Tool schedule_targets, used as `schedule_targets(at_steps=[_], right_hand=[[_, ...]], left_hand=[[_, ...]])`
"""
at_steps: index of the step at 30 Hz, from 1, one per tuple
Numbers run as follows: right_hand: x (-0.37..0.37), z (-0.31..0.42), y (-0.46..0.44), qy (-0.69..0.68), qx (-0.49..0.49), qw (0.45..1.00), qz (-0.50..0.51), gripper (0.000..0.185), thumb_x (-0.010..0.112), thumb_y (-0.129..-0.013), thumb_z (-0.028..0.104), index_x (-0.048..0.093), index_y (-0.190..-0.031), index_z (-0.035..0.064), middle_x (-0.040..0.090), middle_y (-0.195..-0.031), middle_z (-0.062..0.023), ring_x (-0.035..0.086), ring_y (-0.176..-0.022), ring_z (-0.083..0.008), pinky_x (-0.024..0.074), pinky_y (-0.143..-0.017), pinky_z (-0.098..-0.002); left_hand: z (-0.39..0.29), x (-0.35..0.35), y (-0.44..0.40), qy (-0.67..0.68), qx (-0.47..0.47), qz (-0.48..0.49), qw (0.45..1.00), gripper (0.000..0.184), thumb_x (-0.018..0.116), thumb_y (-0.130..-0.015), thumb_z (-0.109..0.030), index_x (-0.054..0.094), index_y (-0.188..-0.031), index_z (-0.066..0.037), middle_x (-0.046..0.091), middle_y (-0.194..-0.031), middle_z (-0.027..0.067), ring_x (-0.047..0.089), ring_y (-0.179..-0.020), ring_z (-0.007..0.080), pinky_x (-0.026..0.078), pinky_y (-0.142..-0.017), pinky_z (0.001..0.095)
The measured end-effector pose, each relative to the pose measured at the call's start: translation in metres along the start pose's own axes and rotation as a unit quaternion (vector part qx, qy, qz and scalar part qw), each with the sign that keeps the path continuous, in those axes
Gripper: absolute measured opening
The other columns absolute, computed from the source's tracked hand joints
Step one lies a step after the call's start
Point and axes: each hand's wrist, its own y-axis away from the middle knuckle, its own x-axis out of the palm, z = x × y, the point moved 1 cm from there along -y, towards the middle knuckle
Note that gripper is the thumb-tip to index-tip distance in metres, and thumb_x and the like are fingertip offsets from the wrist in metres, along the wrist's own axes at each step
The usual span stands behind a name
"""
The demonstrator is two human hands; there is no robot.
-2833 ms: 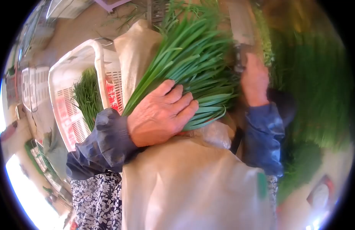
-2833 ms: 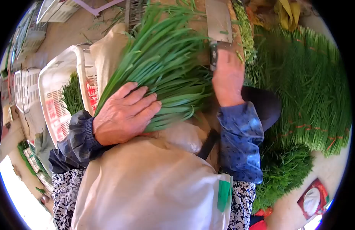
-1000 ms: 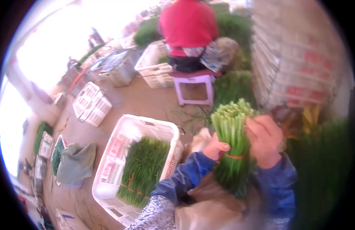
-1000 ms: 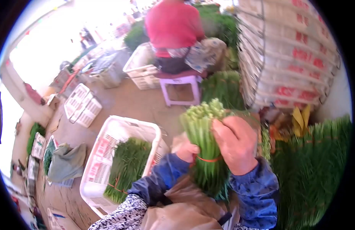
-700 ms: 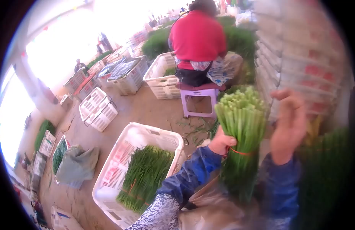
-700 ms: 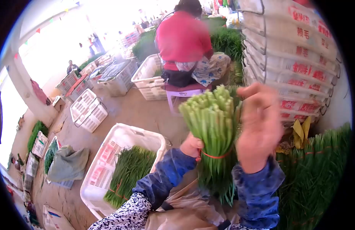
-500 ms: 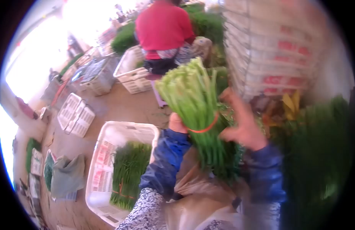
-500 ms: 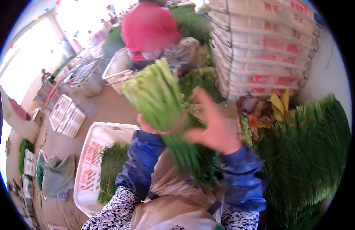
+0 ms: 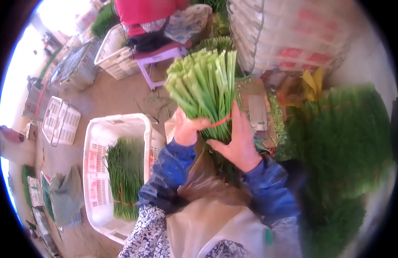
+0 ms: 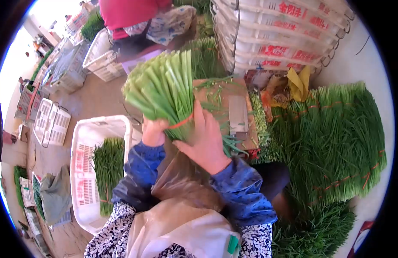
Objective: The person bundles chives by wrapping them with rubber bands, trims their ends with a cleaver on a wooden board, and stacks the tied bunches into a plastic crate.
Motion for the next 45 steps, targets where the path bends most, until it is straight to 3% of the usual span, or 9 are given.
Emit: schedule_targets(at_steps=[17,20,22,26,30,32,35,38,45], right_hand=[[-0.008,0.005,-0.046,0.027,-0.145,0.988,-0.039,0.02,0.068,-0.079,0.0,0.061,-0.097,0.0022,0.062,-0.081,-0.0113,0.062,-0.068,-0.0239,0.0494,-0.061,-0.0351],[-0.018,0.011,-0.054,-0.219,0.033,0.975,0.029,0.01,0.069,-0.083,0.004,0.063,-0.091,0.0027,0.063,-0.074,-0.0086,0.062,-0.064,-0.0175,0.0482,-0.055,-0.0336],[-0.034,0.011,-0.063,-0.493,0.213,0.841,0.06,0.005,0.068,-0.087,0.006,0.064,-0.087,0.0028,0.064,-0.071,-0.0051,0.06,-0.062,-0.0135,0.0468,-0.051,-0.0303],[-0.07,-0.013,-0.074,-0.71,0.123,0.693,-0.028,0.013,0.059,-0.094,0.014,0.062,-0.093,0.0016,0.062,-0.077,-0.0063,0.058,-0.06,-0.0156,0.0466,-0.051,-0.0279],[-0.111,-0.043,-0.074,-0.467,0.084,0.88,0.014,0.012,0.058,-0.088,0.007,0.06,-0.098,0.0021,0.06,-0.08,-0.0115,0.062,-0.071,-0.022,0.0506,-0.064,-0.0352],[-0.088,-0.053,-0.067,0.306,-0.108,0.944,-0.066,0.023,0.056,-0.081,0.0,0.06,-0.104,0.0016,0.061,-0.089,-0.0145,0.063,-0.081,-0.0262,0.0515,-0.074,-0.0374],[-0.059,-0.003,-0.058,-0.148,0.062,0.987,0.028,0.036,0.068,-0.079,0.008,0.058,-0.113,0.0015,0.06,-0.093,-0.0164,0.063,-0.078,-0.0312,0.0517,-0.071,-0.0363],[-0.035,0.017,-0.059,-0.002,-0.005,1.0,-0.008,0.028,0.072,-0.086,0.011,0.06,-0.109,-0.0004,0.065,-0.093,-0.0042,0.057,-0.074,-0.0053,0.0476,-0.067,-0.0229],[-0.021,-0.006,-0.073,-0.3,0.097,0.943,0.107,0.016,0.07,-0.083,0.009,0.062,-0.09,-0.0039,0.064,-0.074,-0.0085,0.06,-0.069,-0.0106,0.0493,-0.063,-0.0277]], left_hand=[[0.017,-0.007,0.002,0.088,-0.057,-0.03,0.994,0.064,0.078,-0.073,-0.017,0.05,-0.129,0.0,0.064,-0.116,0.0094,0.062,-0.104,0.0199,0.049,-0.093,0.0339],[0.016,-0.011,0.007,0.085,-0.074,-0.016,0.994,0.06,0.078,-0.073,-0.016,0.054,-0.125,0.001,0.066,-0.113,0.0088,0.064,-0.101,0.0194,0.05,-0.092,0.0339],[0.016,-0.008,0.008,0.088,-0.069,-0.014,0.994,0.059,0.078,-0.073,-0.017,0.055,-0.124,0.001,0.066,-0.112,0.0085,0.064,-0.1,0.019,0.05,-0.091,0.0338],[0.015,-0.007,0.01,0.069,-0.066,-0.013,0.995,0.06,0.08,-0.071,-0.02,0.057,-0.122,0.001,0.067,-0.111,0.0077,0.065,-0.098,0.0178,0.051,-0.089,0.0331],[0.02,-0.01,0.008,0.082,-0.062,-0.02,0.994,0.061,0.082,-0.07,-0.022,0.057,-0.122,0.001,0.067,-0.109,0.007,0.065,-0.097,0.0174,0.05,-0.089,0.0327],[0.02,-0.009,0.01,0.073,-0.081,-0.024,0.994,0.064,0.082,-0.07,-0.023,0.056,-0.123,0.001,0.066,-0.111,0.0066,0.064,-0.099,0.0177,0.05,-0.089,0.0323],[0.025,-0.01,0.008,0.065,-0.092,-0.027,0.993,0.066,0.083,-0.069,-0.023,0.055,-0.124,0.001,0.065,-0.113,0.0068,0.063,-0.101,0.0176,0.05,-0.089,0.0319],[0.023,-0.005,0.008,0.079,-0.102,-0.02,0.991,0.068,0.083,-0.069,-0.024,0.054,-0.125,0.001,0.065,-0.113,0.0069,0.062,-0.101,0.0174,0.05,-0.09,0.0316],[0.024,-0.01,0.01,0.074,-0.092,-0.013,0.993,0.068,0.082,-0.069,-0.023,0.053,-0.126,0.0,0.064,-0.113,0.0065,0.062,-0.101,0.0165,0.05,-0.089,0.0317]])
